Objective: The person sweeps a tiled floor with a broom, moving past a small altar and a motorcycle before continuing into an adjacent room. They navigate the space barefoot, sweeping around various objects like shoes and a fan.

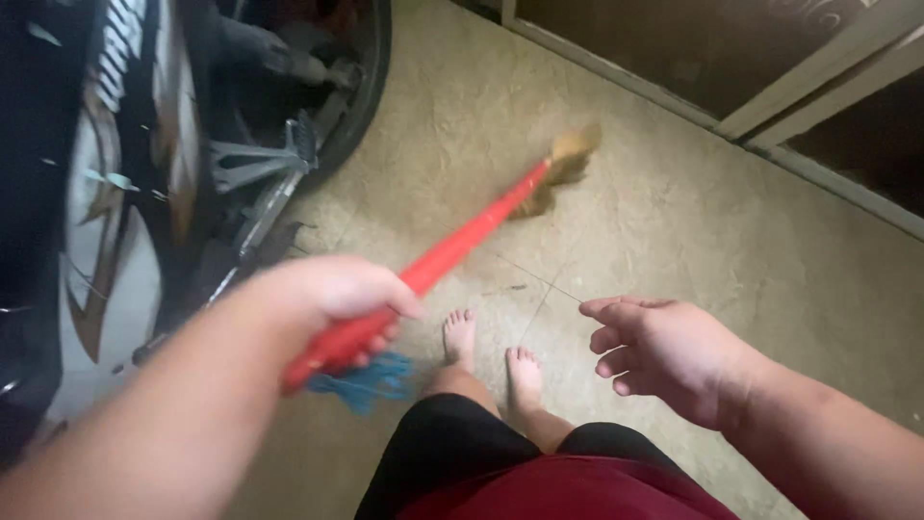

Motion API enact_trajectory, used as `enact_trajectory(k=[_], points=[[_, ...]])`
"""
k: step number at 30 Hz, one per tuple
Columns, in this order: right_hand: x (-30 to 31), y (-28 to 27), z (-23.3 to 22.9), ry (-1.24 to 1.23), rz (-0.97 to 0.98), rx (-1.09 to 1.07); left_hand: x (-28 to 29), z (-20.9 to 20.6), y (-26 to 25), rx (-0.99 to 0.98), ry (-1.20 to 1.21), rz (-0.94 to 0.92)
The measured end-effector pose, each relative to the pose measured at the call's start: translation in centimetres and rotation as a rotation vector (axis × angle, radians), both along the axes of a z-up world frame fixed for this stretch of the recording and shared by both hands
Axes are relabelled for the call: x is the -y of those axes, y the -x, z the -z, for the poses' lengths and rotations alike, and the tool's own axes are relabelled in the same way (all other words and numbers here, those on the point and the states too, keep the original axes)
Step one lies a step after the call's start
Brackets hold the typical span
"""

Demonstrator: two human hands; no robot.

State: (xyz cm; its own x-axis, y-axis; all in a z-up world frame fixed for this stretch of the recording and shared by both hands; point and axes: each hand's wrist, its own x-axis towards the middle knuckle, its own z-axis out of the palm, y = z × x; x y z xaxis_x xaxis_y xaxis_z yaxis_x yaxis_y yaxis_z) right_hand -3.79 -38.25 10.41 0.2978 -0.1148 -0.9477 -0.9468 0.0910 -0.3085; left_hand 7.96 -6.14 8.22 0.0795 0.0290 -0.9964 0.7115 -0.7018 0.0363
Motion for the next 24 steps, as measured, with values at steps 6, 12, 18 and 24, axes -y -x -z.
enact_trajectory(k=[6, 12, 18, 24], points=[[-1.6, -0.5, -0.3, -0.013, 0.074, 0.012, -1.8, 0.7, -4.5, 0.172, -0.15, 0.005], [-4.3, -0.4, 0.4, 0.001, 0.178, -0.055, -3.1, 10.8, -5.7, 0.025, -0.023, 0.114], [-8.9, -4.2, 0.9, 0.004, 0.265, -0.044, -1.9, 8.4, -3.4, -0.157, 0.139, 0.251], [-12.8, -8.9, -0.4, -0.005, 0.292, 0.015, -4.0, 1.4, -12.7, -0.11, 0.26, 0.144]])
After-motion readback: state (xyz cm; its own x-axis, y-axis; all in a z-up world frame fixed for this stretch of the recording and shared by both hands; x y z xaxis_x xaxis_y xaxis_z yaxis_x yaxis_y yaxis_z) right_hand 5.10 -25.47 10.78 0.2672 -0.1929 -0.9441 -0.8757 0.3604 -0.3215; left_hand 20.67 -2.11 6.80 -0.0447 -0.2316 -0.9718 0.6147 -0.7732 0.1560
